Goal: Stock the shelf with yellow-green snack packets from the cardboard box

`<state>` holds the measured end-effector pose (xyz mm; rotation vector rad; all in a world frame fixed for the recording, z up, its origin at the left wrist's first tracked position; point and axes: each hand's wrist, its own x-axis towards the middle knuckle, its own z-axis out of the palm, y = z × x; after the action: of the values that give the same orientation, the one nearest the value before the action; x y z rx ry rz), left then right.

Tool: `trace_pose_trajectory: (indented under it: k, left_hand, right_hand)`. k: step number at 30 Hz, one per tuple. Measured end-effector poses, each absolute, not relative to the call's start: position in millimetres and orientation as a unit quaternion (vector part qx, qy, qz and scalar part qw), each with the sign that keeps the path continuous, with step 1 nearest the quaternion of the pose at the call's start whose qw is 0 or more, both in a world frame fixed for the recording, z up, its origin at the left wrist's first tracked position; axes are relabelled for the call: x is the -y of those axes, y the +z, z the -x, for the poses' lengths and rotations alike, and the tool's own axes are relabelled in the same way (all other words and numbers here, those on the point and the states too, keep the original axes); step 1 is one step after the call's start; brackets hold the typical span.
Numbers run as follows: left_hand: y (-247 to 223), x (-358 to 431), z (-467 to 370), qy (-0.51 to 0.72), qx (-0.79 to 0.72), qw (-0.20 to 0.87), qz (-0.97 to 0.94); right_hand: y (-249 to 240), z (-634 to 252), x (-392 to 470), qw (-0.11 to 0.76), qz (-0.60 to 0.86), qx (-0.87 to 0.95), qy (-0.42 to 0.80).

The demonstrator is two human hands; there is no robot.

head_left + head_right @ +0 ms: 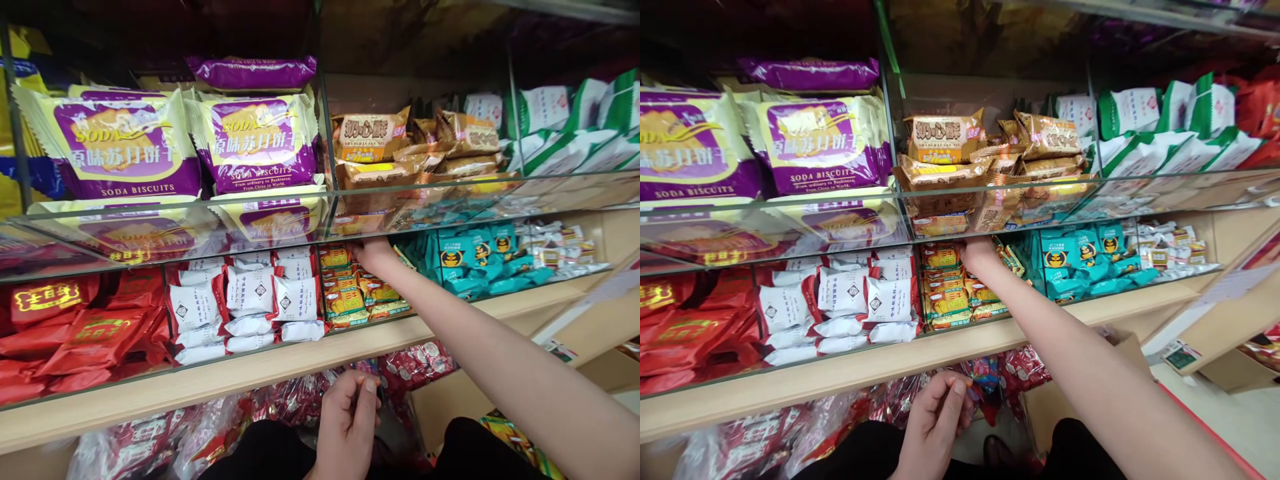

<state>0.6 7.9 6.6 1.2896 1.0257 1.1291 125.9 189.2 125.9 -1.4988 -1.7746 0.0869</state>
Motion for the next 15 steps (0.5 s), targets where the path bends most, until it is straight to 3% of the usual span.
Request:
trace_pose_trajectory:
  k: [9, 15]
  left_hand:
    - [4.5, -8.2, -0.3, 0.466, -0.429, 0.550, -0.544]
    - [7.9, -13.2, 3.3, 0.447, -0.468, 0.523, -0.554]
  right_hand:
    - [133.9, -138.8, -169.6, 0.381, 0.579, 0.716, 0.077]
    - [99.6, -207.6, -67.0, 0.487, 0.499, 0.717, 0.006]
